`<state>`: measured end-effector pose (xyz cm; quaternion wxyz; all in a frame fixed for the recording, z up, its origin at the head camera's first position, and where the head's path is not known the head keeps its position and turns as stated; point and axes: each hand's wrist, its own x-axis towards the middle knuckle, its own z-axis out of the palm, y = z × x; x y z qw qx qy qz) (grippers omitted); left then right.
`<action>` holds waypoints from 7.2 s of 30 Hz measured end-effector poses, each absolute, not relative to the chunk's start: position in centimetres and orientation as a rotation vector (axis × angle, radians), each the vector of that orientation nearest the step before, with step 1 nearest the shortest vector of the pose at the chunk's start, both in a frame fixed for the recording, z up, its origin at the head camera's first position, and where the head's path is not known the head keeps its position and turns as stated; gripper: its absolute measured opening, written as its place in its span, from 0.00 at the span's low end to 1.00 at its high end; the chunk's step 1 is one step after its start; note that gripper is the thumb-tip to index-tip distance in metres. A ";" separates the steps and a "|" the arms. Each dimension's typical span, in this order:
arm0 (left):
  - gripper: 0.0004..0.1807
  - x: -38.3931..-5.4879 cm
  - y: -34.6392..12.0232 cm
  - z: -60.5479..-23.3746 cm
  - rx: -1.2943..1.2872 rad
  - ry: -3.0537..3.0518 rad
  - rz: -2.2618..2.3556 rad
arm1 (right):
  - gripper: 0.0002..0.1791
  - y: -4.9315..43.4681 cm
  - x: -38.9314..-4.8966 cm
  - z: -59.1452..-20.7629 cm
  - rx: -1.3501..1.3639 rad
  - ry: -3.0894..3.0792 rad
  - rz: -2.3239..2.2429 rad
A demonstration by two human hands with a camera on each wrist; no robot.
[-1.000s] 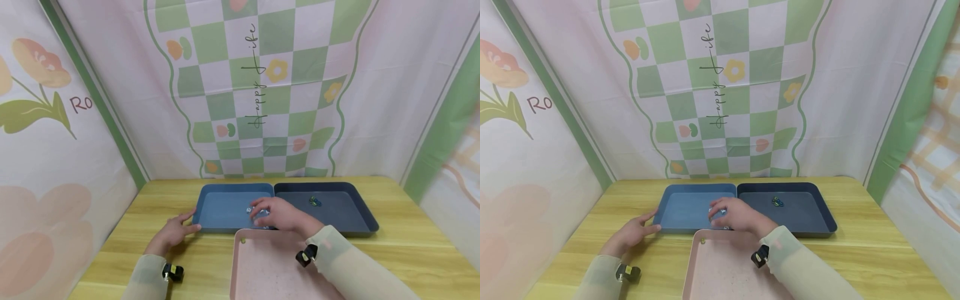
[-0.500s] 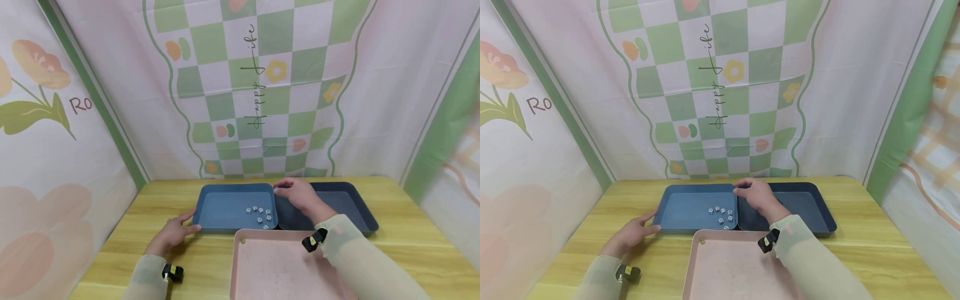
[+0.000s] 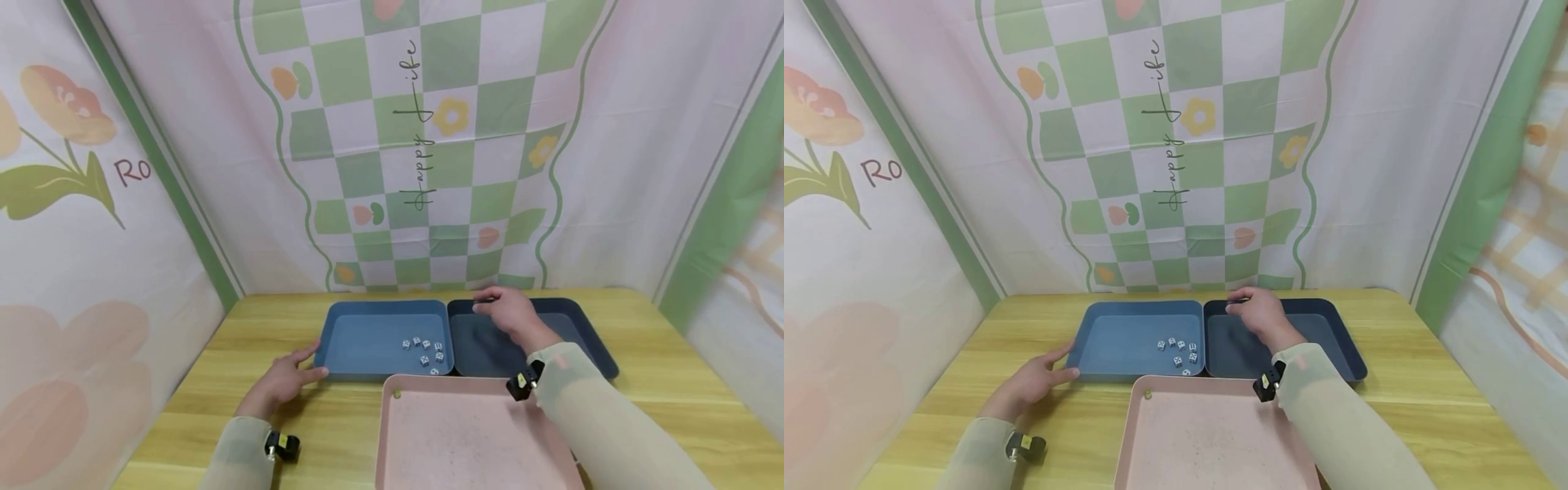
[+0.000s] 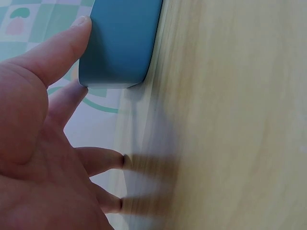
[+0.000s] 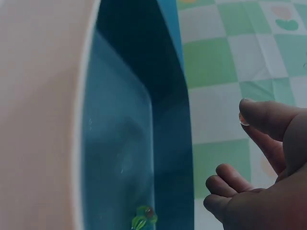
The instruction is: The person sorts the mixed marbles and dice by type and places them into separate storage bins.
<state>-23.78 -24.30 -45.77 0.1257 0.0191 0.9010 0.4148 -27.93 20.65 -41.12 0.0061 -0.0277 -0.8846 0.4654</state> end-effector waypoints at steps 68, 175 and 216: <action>0.39 -24.0 -24.4 -46.0 0.079 2.626 1.203 | 0.28 19.0 -26.5 -37.7 -0.053 -2.645 1.642; 0.39 -24.0 -24.4 -45.9 0.026 2.584 1.229 | 0.10 8.2 -21.4 -44.0 1.030 -3.087 0.696; 0.39 -24.0 -24.5 -46.2 0.037 2.594 1.242 | 0.09 10.9 -22.6 -40.1 1.166 -2.997 0.821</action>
